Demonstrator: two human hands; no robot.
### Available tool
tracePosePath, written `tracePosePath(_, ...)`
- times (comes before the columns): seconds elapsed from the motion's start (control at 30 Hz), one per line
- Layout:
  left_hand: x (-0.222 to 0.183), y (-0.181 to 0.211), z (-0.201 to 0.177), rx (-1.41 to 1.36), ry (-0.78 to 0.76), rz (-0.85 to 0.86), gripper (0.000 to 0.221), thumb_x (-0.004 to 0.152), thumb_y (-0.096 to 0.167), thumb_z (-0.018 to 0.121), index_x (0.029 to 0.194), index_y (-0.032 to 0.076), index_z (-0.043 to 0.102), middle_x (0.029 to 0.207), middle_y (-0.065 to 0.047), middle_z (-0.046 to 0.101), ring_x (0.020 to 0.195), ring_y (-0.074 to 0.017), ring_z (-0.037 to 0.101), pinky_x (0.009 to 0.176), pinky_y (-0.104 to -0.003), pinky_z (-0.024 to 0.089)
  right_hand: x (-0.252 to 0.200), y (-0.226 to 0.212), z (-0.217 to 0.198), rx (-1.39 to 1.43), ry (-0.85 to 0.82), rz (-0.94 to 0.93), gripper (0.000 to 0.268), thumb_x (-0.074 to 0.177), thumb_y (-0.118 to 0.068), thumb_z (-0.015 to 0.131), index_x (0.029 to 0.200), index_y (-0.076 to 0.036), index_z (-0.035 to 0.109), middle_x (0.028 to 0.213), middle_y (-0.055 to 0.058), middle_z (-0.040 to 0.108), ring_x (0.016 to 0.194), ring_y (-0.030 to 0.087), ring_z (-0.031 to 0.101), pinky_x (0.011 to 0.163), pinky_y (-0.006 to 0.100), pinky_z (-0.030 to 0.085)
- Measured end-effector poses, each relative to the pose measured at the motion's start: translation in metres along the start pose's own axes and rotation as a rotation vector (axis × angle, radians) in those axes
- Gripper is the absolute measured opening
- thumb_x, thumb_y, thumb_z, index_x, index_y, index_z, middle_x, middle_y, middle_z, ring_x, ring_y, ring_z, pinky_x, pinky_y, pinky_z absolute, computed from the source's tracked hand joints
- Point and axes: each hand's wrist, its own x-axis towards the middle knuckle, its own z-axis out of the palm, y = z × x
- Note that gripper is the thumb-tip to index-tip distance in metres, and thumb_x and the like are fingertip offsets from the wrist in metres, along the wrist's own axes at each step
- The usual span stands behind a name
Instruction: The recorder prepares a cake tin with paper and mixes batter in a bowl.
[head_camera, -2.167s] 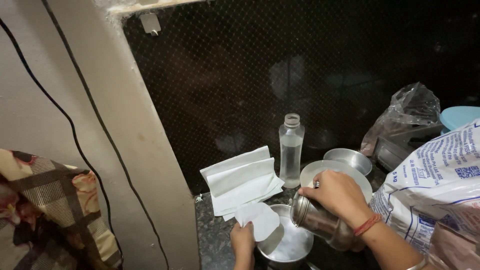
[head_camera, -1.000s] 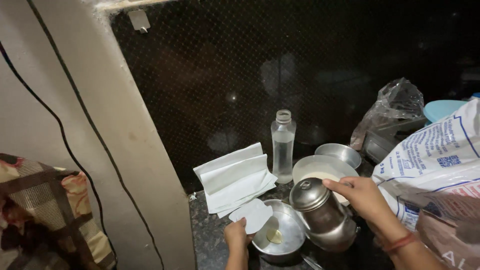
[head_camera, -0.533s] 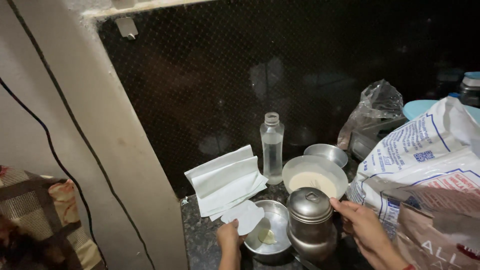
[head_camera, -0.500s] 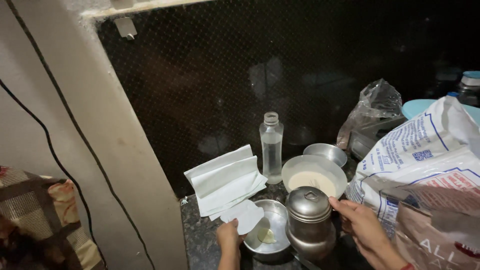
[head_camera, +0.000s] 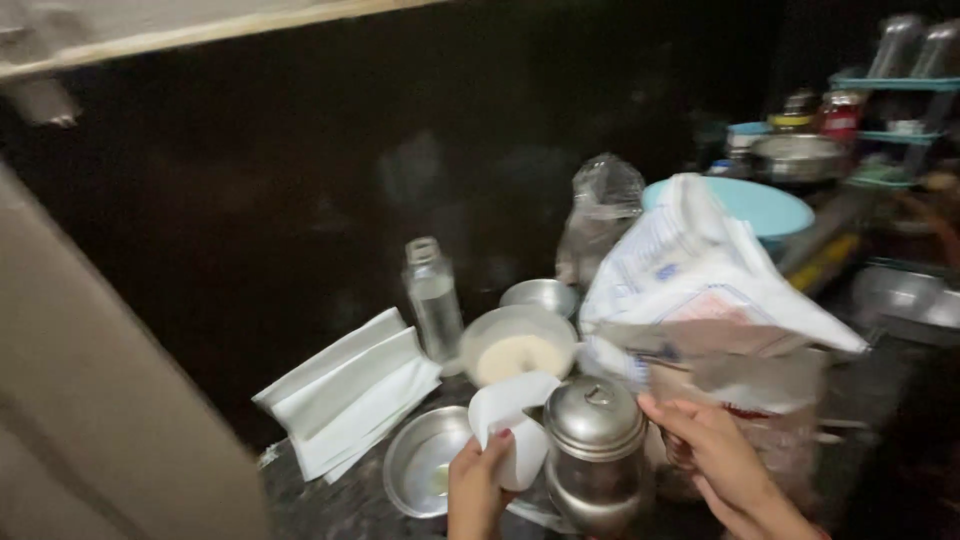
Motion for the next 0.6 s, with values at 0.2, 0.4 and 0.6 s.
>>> tracePosePath(0.2, -0.010, -0.088, 0.090, 0.065, -0.217, -0.105, 0.038, 0.087, 0.015, 0.069, 0.118, -0.007, 0.073, 0.101, -0.020, 0.079, 0.080, -0.0280, 0.077, 0.069, -0.041, 0.062, -0.041, 0.002, -0.148, 0.068, 0.224, 0.116, 0.028, 0.093, -0.029, 0.067, 0.105, -0.004, 0.072, 0.060, -0.005, 0.039, 0.051, 0.008, 0.031, 0.048, 0.027, 0.021)
tracePosePath(0.4, 0.040, -0.238, 0.165, -0.023, -0.336, -0.192, 0.033, 0.085, 0.004, 0.069, 0.115, -0.009, 0.074, 0.106, -0.024, 0.079, 0.090, -0.0324, 0.078, 0.084, -0.047, 0.062, 0.009, 0.098, -0.458, -0.802, 0.041, -0.157, 0.065, 0.089, -0.038, 0.061, 0.153, -0.023, 0.056, 0.100, 0.002, 0.066, 0.074, 0.014, 0.064, 0.065, 0.026, 0.057)
tracePosePath(0.6, 0.057, -0.296, 0.240, 0.113, -0.581, -0.065, 0.040, 0.088, 0.005, 0.062, 0.127, 0.000, 0.069, 0.121, -0.010, 0.078, 0.114, -0.0210, 0.073, 0.105, -0.033, 0.053, 0.056, 0.056, -0.564, -0.469, 0.412, 0.178, 0.049, 0.100, -0.042, 0.056, 0.141, -0.015, 0.051, 0.112, -0.004, 0.052, 0.090, 0.007, 0.053, 0.078, 0.033, 0.045)
